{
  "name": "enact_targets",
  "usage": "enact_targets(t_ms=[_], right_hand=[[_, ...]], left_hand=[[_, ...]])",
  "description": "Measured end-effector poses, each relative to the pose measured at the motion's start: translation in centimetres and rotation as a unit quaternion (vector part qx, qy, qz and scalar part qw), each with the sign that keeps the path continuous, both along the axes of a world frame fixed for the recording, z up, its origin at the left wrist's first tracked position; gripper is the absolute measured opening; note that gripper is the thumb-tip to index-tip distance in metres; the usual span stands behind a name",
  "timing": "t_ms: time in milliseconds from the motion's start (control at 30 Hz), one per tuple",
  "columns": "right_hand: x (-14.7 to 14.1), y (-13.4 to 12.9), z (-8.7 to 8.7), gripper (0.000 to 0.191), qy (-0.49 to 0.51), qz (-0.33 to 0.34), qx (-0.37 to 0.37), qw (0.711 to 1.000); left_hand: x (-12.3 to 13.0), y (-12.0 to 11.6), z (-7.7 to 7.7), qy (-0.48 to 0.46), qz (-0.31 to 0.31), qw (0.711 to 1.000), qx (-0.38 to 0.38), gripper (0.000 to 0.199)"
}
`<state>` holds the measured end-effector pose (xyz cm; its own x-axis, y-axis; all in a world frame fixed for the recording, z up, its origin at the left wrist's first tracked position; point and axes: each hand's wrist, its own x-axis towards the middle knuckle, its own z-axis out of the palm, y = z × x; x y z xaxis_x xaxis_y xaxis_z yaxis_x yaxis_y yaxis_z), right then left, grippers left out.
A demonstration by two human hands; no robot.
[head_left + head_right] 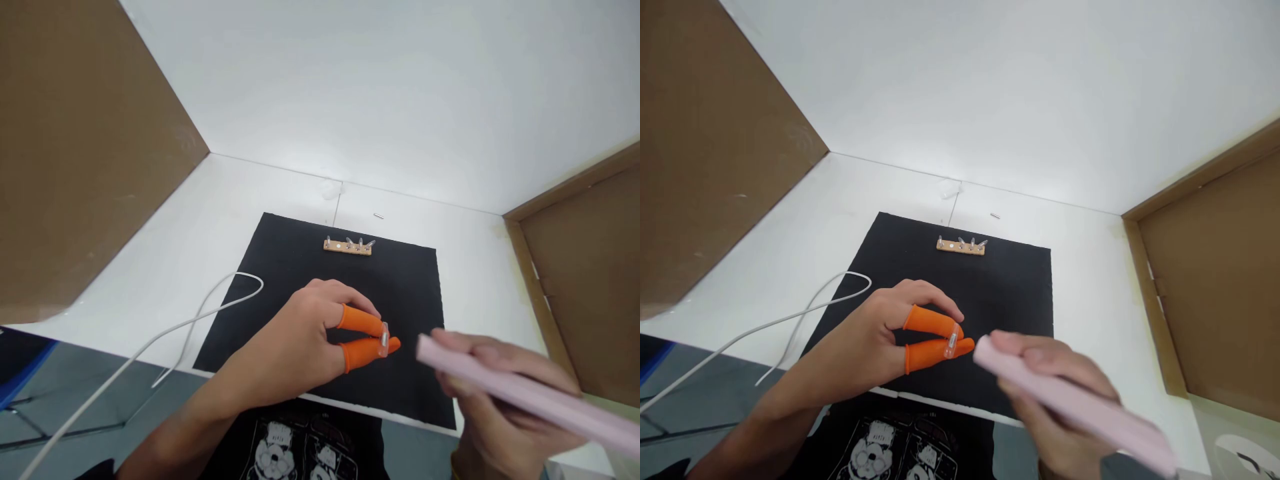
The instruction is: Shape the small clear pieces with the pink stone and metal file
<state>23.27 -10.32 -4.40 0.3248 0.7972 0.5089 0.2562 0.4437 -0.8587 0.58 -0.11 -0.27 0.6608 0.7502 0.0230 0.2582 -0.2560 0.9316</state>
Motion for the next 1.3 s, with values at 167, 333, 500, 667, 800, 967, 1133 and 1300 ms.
enact_targets(t_ms=[167,333,500,667,800,967,1133,1300], right_hand=[[-0.9,-0.1,1.1,0.027,-0.034,0.083,-0.003,0.996],[0.9,0.1,-0.2,0.030,0.017,-0.060,0.008,0.998],[-0.3,-0.2,0.8,0.027,-0.021,0.039,0.003,0.999],[-0.4,-0.1,1.0,0.021,-0.026,0.042,0.005,0.999],[1.1,0.2,-0.4,0.031,0.017,-0.076,0.006,0.997],[0.5,-0.1,0.0,0.031,-0.021,0.063,-0.018,0.998],[0.5,0.4,-0.1,0.033,-0.010,0.084,-0.011,0.996],[1.0,0.8,-0.7,0.035,0.033,-0.011,0.006,0.999]], left_hand=[[0.2,0.1,0.1,-0.008,-0.001,1.000,0.000,0.006],[-0.1,-0.1,0.0,0.007,-0.001,1.000,-0.008,0.007],[0.1,0.0,0.0,-0.004,0.000,1.000,-0.007,0.006],[0.1,-0.1,0.1,-0.003,-0.001,1.000,-0.009,0.007],[0.0,-0.1,-0.1,0.006,0.003,1.000,-0.017,0.006],[0.2,0.0,-0.2,-0.007,0.000,1.000,-0.006,0.006],[0.2,-0.1,0.0,0.000,-0.003,1.000,-0.007,0.006],[0.2,0.0,0.0,0.009,0.005,1.000,-0.013,0.005]])
